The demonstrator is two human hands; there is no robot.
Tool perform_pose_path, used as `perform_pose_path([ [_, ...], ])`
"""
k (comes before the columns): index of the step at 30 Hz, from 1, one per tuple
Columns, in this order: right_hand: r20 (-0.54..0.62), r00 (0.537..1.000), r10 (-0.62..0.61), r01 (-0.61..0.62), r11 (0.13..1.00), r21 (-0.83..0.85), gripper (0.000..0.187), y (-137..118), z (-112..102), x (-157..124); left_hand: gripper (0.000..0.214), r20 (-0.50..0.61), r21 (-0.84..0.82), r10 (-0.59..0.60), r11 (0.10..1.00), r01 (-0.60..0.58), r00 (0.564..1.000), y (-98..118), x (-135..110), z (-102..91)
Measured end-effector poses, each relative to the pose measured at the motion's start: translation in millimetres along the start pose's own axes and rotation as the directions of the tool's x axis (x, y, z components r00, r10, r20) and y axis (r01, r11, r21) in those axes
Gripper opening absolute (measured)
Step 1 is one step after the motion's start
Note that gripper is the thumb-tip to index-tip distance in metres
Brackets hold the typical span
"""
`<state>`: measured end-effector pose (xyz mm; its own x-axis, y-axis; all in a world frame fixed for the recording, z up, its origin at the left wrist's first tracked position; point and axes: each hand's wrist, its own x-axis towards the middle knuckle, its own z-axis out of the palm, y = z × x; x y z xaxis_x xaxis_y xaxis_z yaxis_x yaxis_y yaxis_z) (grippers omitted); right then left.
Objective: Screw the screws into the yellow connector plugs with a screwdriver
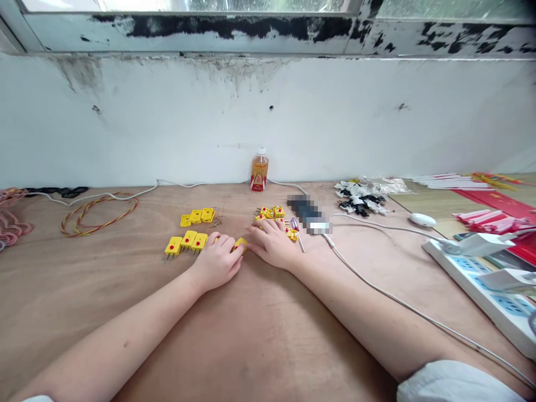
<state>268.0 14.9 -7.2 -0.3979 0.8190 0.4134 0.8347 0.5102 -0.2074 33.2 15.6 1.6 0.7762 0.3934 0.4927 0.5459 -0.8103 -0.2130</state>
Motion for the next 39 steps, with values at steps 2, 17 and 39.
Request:
perform_pose_path([
  [2, -0.093, 0.981, 0.168, -0.176, 0.981, -0.082, 0.038, 0, 1, 1, 0.021, 0.004, 0.051, -0.049, 0.998, 0.049, 0.999, 2, 1, -0.2],
  [17, -0.015, 0.989, 0.148, -0.148, 0.983, -0.110, 0.019, 8, 6, 1, 0.021, 0.058, 0.203, -0.340, 0.925, 0.322, 0.939, 0, 6, -3.5],
  [39, 0.076, 0.994, -0.081, 0.070, 0.989, 0.132, 0.010, 8, 4, 4, 0.039, 0.219, -0.036, -0.641, 0.748, 0.663, 0.735, -56, 7, -7.5],
])
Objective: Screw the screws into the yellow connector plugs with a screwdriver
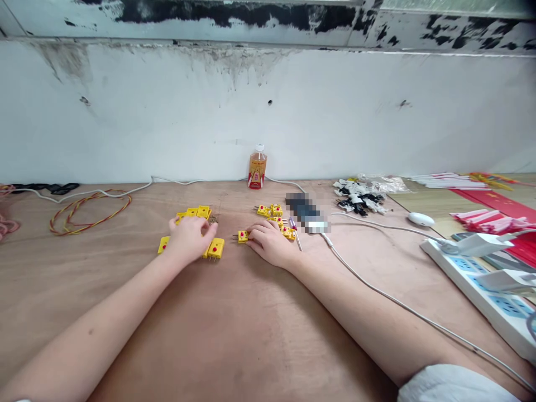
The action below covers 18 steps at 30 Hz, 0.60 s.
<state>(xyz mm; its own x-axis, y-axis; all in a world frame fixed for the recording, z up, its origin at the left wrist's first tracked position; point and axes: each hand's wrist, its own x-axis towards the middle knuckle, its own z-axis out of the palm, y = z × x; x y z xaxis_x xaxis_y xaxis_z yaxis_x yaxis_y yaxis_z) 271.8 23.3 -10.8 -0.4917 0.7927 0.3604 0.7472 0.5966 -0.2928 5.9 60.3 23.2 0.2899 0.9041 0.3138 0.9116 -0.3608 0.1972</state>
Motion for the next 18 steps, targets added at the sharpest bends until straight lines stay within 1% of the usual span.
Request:
perform_pose_path([
  [1, 0.000, 1.000, -0.002, 0.002, 1.000, 0.002, 0.010, 1, 1, 0, 0.036, 0.002, 0.023, -0.052, 0.998, 0.052, 0.999, -10, 7, -3.5],
  [3, -0.001, 1.000, 0.001, -0.001, 1.000, 0.009, 0.010, 2, 3, 0, 0.029, -0.003, 0.121, -0.118, 0.986, 0.117, 0.993, -30, 19, -7.2],
  [5, -0.008, 1.000, 0.010, -0.010, 1.000, 0.016, 0.008, 2, 4, 0, 0.036, 0.028, 0.163, -0.181, 0.971, 0.174, 0.983, -47, 27, -6.6],
  [7, -0.010, 1.000, 0.016, -0.016, 1.000, 0.018, 0.008, 2, 4, 0, 0.039, 0.072, 0.142, -0.202, 0.971, 0.190, 0.977, -57, 30, -3.2],
  [10, -0.001, 1.000, 0.008, -0.008, 1.000, 0.019, 0.010, 2, 3, 0, 0.036, 0.103, 0.096, -0.198, 0.977, 0.188, 0.975, -61, 33, 2.4],
  [13, -0.007, 1.000, 0.006, -0.006, 1.000, 0.021, 0.010, 2, 3, -1, 0.032, 0.077, 0.088, -0.179, 0.981, 0.172, 0.981, -61, 36, 5.3],
  [18, -0.002, 1.000, -0.004, 0.004, 1.000, 0.025, 0.011, 3, 3, 0, 0.025, 0.061, 0.123, -0.143, 0.983, 0.134, 0.988, -63, 36, 6.3],
])
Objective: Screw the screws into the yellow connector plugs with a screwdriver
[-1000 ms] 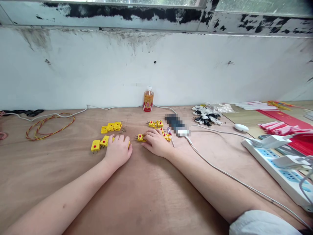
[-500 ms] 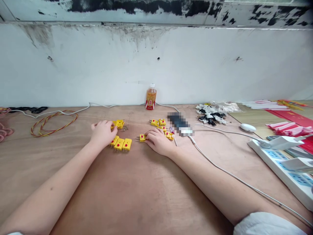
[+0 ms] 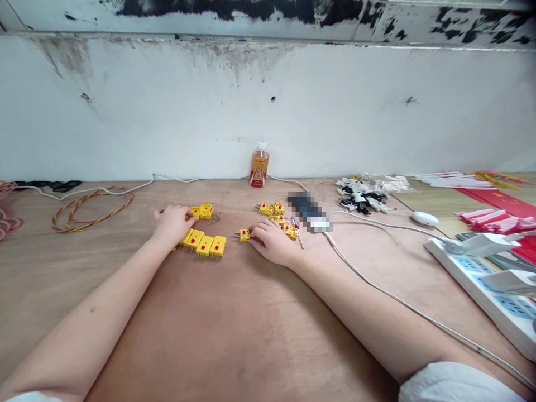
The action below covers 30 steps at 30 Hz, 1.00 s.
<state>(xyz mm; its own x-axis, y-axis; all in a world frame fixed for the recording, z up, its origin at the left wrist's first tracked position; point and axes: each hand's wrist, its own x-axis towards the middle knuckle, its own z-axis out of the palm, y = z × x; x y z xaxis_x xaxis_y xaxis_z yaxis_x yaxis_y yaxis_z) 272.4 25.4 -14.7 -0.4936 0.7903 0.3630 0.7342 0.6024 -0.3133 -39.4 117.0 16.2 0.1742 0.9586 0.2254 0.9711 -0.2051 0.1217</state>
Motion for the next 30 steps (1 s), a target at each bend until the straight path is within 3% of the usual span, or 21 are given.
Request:
perform_pose_path([
  [8, 0.028, 1.000, -0.008, 0.008, 1.000, 0.022, 0.006, -2, -3, 1, 0.025, -0.071, -0.018, 0.018, 1.000, -0.019, 0.997, 9, -5, -22.3],
  [12, 0.043, 0.997, -0.058, 0.054, 0.995, 0.083, 0.007, -4, -7, 1, 0.022, -0.173, -0.159, 0.124, 0.976, -0.152, 0.977, 31, -21, -28.4],
  [14, 0.054, 0.996, -0.067, 0.060, 0.990, 0.128, 0.011, -6, -9, 0, 0.021, -0.221, -0.220, 0.262, 0.925, -0.310, 0.939, 45, -35, -23.7],
  [16, 0.036, 0.999, -0.018, 0.010, 0.978, 0.209, 0.016, -8, -9, -3, 0.023, -0.264, -0.247, 0.415, 0.844, -0.476, 0.871, 58, -49, -16.3],
  [20, -0.066, 0.980, 0.185, -0.123, 0.840, 0.529, 0.038, -11, -3, -8, 0.023, -0.426, -0.206, 0.588, 0.677, -0.707, 0.687, 73, -70, -5.0],
  [22, -0.073, 0.977, 0.201, -0.114, 0.776, 0.621, 0.045, -12, 1, -9, 0.019, -0.493, -0.182, 0.621, 0.612, -0.770, 0.610, 76, -76, -3.7],
  [24, -0.072, 0.987, 0.145, -0.067, 0.768, 0.637, 0.050, -13, 2, -9, 0.015, -0.520, -0.179, 0.632, 0.577, -0.797, 0.575, 77, -79, -4.1],
  [27, -0.077, 0.996, 0.052, 0.008, 0.781, 0.625, 0.050, -17, 1, -9, 0.011, -0.523, -0.192, 0.640, 0.555, -0.809, 0.563, 76, -79, -4.8],
  [30, -0.050, 0.997, 0.062, -0.016, 0.772, 0.636, 0.051, -21, 1, -10, 0.009, -0.520, -0.193, 0.646, 0.549, -0.813, 0.559, 74, -78, -4.2],
])
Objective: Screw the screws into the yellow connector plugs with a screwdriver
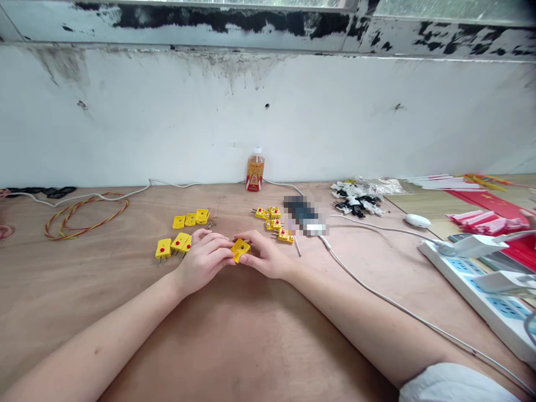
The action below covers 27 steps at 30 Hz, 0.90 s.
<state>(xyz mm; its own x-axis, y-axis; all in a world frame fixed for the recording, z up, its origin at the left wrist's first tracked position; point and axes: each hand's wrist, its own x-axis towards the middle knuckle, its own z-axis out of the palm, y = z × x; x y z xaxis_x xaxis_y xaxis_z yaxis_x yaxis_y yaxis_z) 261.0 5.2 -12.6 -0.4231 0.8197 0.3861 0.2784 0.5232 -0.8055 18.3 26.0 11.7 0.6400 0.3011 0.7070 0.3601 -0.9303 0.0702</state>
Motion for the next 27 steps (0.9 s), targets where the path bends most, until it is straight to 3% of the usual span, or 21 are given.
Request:
perform_pose_path([
  [3, -0.013, 0.998, 0.053, -0.052, 0.994, 0.098, 0.047, 2, 4, 0, 0.004, 0.017, 0.001, -0.023, 1.000, 0.023, 1.000, -1, -2, 1.1],
  [6, -0.094, 0.991, 0.099, -0.077, 0.973, 0.218, 0.043, 10, 7, 2, 0.023, 0.055, 0.024, -0.133, 0.991, 0.132, 0.990, -3, -4, 4.3],
  [9, -0.220, 0.954, 0.203, -0.138, 0.951, 0.277, 0.045, 17, 5, 7, 0.037, 0.147, 0.101, -0.278, 0.959, 0.265, 0.949, -5, -8, 9.2],
  [14, -0.303, 0.926, 0.224, -0.223, 0.974, 0.040, 0.049, 14, -6, 8, 0.028, 0.307, 0.227, -0.374, 0.922, 0.314, 0.875, -9, -10, 14.1],
  [20, -0.273, 0.947, 0.168, -0.197, 0.977, -0.082, 0.069, 11, 0, 5, 0.017, 0.342, 0.291, -0.408, 0.902, 0.318, 0.846, -8, -6, 12.6],
  [27, -0.281, 0.959, 0.043, -0.120, 0.957, -0.264, 0.030, 9, -3, 7, 0.017, 0.336, 0.327, -0.464, 0.873, 0.361, 0.820, -8, -5, 13.5],
])
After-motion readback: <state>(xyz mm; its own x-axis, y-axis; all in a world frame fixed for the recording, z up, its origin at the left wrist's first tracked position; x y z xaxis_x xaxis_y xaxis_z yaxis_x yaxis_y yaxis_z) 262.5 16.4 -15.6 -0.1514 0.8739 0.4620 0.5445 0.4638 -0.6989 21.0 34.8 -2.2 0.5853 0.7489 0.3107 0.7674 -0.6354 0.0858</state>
